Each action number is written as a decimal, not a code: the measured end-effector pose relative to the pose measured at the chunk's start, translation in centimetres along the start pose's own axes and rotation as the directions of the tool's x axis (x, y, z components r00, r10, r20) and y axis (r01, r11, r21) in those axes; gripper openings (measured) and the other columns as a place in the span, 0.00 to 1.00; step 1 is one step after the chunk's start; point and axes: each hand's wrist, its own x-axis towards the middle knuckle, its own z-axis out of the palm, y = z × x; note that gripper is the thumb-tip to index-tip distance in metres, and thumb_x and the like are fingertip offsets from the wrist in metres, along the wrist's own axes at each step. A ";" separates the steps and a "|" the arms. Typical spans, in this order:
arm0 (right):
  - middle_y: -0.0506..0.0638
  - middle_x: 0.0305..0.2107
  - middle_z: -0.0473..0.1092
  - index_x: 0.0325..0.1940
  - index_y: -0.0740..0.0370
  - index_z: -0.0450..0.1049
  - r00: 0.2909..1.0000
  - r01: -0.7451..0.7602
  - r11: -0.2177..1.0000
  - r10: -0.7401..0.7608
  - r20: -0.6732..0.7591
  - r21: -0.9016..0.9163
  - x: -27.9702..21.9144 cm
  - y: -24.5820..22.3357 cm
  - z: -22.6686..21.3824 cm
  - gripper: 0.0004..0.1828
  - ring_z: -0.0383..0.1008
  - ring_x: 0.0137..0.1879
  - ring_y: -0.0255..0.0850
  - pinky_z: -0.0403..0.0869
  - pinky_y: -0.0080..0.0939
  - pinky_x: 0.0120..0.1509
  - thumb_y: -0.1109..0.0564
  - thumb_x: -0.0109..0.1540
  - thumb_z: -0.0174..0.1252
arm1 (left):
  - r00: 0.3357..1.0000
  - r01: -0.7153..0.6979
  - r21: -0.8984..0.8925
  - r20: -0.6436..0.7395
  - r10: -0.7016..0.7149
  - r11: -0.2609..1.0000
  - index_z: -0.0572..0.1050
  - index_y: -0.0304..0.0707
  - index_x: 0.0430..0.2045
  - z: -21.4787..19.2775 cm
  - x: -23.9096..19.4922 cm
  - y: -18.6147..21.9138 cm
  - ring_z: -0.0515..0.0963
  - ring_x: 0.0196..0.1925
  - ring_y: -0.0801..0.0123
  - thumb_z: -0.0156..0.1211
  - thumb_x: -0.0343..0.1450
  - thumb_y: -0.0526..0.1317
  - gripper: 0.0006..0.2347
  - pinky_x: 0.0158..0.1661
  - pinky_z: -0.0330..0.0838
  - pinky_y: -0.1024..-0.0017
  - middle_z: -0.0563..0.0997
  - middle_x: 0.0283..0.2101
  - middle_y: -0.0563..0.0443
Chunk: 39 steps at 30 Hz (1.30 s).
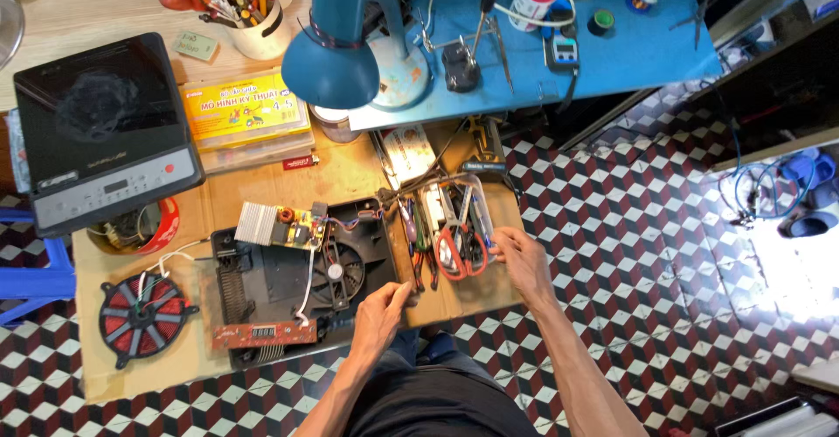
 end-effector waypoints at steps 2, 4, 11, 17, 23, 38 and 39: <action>0.54 0.37 0.80 0.53 0.66 0.78 0.997 -0.066 0.992 0.063 -0.037 -0.106 1.3 0.4 -1.4 0.20 0.79 0.42 0.37 0.76 0.36 0.48 0.49 0.66 0.56 | 1.000 -0.003 -0.031 0.008 0.003 1.000 0.82 0.36 0.42 0.9 2.1 0.6 0.86 0.34 0.73 0.58 0.73 0.47 0.14 0.38 0.77 0.72 0.88 0.33 0.49; 0.54 0.35 0.80 0.54 0.64 0.78 0.994 -0.096 0.974 0.082 -0.075 -0.206 2.8 0.9 -2.7 0.20 0.79 0.41 0.38 0.75 0.36 0.48 0.48 0.66 0.56 | 0.998 0.052 -0.082 0.031 -0.050 0.995 0.80 0.37 0.45 1.8 4.5 1.1 0.85 0.33 0.71 0.58 0.71 0.46 0.14 0.37 0.78 0.71 0.87 0.33 0.48; 0.58 0.48 0.77 0.60 0.64 0.74 0.997 0.034 0.886 -0.065 -0.050 -0.462 11.6 3.3 -4.4 0.24 0.79 0.50 0.46 0.74 0.45 0.54 0.49 0.63 0.57 | 0.975 0.211 -0.179 -0.034 -0.220 0.961 0.80 0.37 0.47 4.0 8.2 -0.1 0.82 0.29 0.71 0.60 0.71 0.45 0.15 0.32 0.76 0.71 0.85 0.32 0.52; 0.65 0.53 0.73 0.61 0.64 0.73 0.981 0.191 0.734 -0.126 0.146 -0.652 21.1 7.5 -4.6 0.30 0.75 0.58 0.57 0.71 0.51 0.61 0.48 0.57 0.62 | 0.885 0.185 -0.733 -0.165 -0.435 0.655 0.81 0.28 0.43 6.7 10.2 -3.0 0.82 0.31 0.76 0.60 0.73 0.43 0.14 0.31 0.76 0.77 0.84 0.32 0.53; 0.65 0.42 0.77 0.52 0.63 0.78 0.959 0.212 0.667 -0.001 0.284 -0.714 24.2 8.2 -4.9 0.23 0.77 0.51 0.59 0.73 0.52 0.56 0.44 0.60 0.58 | 0.788 0.167 -0.691 -0.336 -0.517 0.703 0.81 0.32 0.43 10.6 10.9 -2.1 0.80 0.28 0.74 0.58 0.72 0.42 0.13 0.27 0.74 0.76 0.83 0.32 0.50; 0.47 0.33 0.75 0.49 0.59 0.79 0.441 0.888 0.307 -0.352 0.826 -0.343 13.8 -4.9 -10.4 0.13 0.72 0.41 0.41 0.71 0.43 0.47 0.57 0.61 0.59 | 0.603 -0.104 -0.905 -0.388 -0.697 0.414 0.77 0.31 0.51 7.2 17.2 -5.6 0.82 0.33 0.69 0.64 0.70 0.49 0.22 0.33 0.78 0.72 0.83 0.39 0.45; 0.46 0.32 0.75 0.50 0.58 0.79 0.404 0.903 0.295 -0.336 0.851 -0.312 13.1 -5.4 -10.6 0.13 0.72 0.40 0.40 0.71 0.43 0.46 0.57 0.61 0.59 | 0.607 -0.098 -0.905 -0.384 -0.696 0.414 0.77 0.31 0.51 7.3 17.3 -6.0 0.82 0.32 0.69 0.65 0.70 0.49 0.21 0.33 0.79 0.73 0.83 0.38 0.45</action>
